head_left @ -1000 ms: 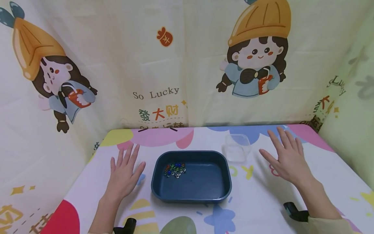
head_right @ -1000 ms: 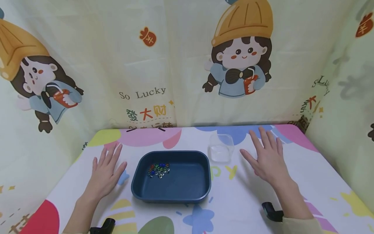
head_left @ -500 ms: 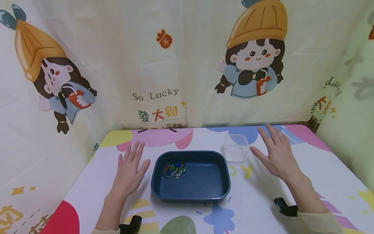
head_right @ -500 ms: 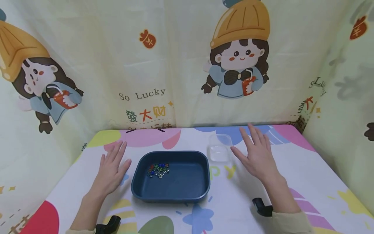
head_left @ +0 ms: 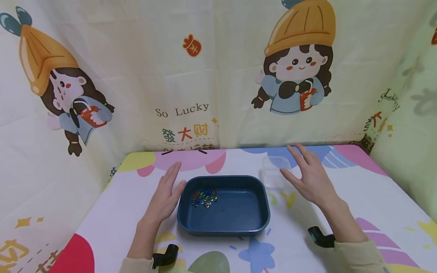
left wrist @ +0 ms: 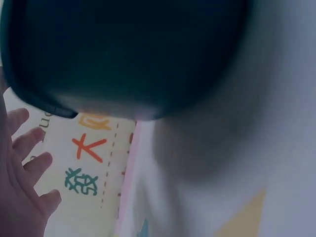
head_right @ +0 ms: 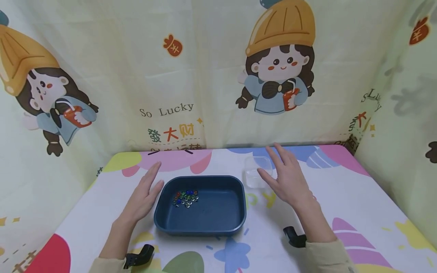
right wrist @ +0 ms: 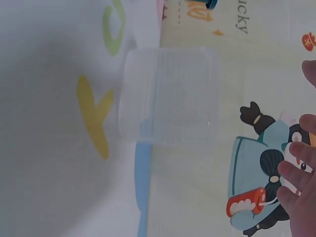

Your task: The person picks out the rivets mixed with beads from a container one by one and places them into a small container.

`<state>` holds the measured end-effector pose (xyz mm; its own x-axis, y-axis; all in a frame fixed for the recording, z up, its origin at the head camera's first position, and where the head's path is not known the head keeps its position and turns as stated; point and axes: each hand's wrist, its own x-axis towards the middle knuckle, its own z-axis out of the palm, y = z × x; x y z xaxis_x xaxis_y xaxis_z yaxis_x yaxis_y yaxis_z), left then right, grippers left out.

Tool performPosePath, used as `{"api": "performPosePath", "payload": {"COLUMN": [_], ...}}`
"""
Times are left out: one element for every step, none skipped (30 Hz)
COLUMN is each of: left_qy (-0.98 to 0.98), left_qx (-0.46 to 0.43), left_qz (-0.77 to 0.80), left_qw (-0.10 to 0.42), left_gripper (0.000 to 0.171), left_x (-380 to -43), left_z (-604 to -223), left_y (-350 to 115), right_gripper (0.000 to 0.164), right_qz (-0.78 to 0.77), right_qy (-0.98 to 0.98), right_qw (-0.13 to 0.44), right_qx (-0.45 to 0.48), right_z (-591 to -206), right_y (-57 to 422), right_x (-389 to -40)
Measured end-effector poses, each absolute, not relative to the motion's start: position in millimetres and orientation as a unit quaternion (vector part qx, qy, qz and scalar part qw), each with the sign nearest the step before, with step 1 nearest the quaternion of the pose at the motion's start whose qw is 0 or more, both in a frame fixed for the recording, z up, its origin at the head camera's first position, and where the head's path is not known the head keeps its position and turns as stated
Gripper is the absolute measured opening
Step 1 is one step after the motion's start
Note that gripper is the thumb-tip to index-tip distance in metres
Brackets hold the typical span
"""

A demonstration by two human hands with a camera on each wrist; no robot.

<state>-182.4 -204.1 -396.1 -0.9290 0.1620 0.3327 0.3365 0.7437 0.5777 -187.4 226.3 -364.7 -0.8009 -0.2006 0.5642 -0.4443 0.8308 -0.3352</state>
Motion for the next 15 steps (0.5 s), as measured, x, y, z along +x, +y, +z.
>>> {"api": "performPosePath", "payload": {"left_qy": [-0.922,-0.919,-0.917,-0.915,-0.913,-0.91,-0.907,-0.904,-0.901,-0.899,-0.896,-0.894,-0.892,-0.89,-0.888], "left_qx": [-0.135,-0.135,-0.135,-0.136,-0.137,-0.139,-0.14,-0.142,-0.143,-0.143,-0.143,-0.144,-0.143,-0.143,-0.142], "left_qz": [-0.341,-0.349,-0.356,-0.362,-0.368,-0.373,-0.38,-0.388,-0.395,-0.402,-0.407,-0.413,-0.417,-0.423,-0.428], "left_qw": [0.126,0.122,0.119,0.117,0.115,0.113,0.111,0.108,0.106,0.103,0.1,0.098,0.095,0.091,0.088], "left_gripper": [0.064,0.064,0.064,0.063,0.063,0.062,0.062,0.061,0.061,0.06,0.06,0.059,0.059,0.059,0.059], "left_x": [-183.6,-184.9,-186.3,-187.7,-189.0,-190.1,-191.4,-192.5,-193.5,-194.4,-195.2,-195.9,-196.6,-197.1,-197.6], "left_z": [-396.3,-396.7,-397.5,-398.4,-399.5,-400.3,-401.4,-402.6,-403.7,-404.9,-406.0,-407.1,-408.2,-409.1,-410.0], "left_y": [-202.1,-200.4,-199.0,-197.8,-196.7,-195.8,-195.0,-194.4,-193.9,-193.5,-193.1,-192.8,-192.5,-192.2,-191.8], "right_gripper": [0.075,0.075,0.075,0.075,0.075,0.075,0.075,0.074,0.074,0.073,0.073,0.073,0.072,0.072,0.072], "right_qz": [0.234,0.237,0.239,0.242,0.245,0.249,0.252,0.258,0.264,0.27,0.274,0.278,0.282,0.285,0.286], "right_qy": [-0.919,-0.918,-0.918,-0.918,-0.918,-0.919,-0.92,-0.919,-0.919,-0.918,-0.917,-0.916,-0.915,-0.914,-0.914], "right_qw": [0.262,0.261,0.259,0.256,0.252,0.246,0.241,0.235,0.229,0.223,0.219,0.216,0.214,0.212,0.21], "right_qx": [0.178,0.179,0.18,0.181,0.181,0.181,0.181,0.183,0.184,0.187,0.189,0.191,0.195,0.197,0.197], "right_z": [-364.5,-364.3,-364.1,-363.9,-363.7,-363.6,-363.6,-363.5,-363.4,-363.1,-363.0,-362.8,-362.6,-362.3,-361.9], "right_y": [224.9,223.6,222.2,220.7,219.4,218.0,216.6,215.3,214.0,212.7,211.5,210.3,209.1,208.0,206.8], "right_x": [-188.2,-188.7,-189.1,-189.6,-190.2,-190.8,-191.6,-192.2,-193.0,-193.7,-194.5,-195.2,-196.0,-196.5,-196.8]}}
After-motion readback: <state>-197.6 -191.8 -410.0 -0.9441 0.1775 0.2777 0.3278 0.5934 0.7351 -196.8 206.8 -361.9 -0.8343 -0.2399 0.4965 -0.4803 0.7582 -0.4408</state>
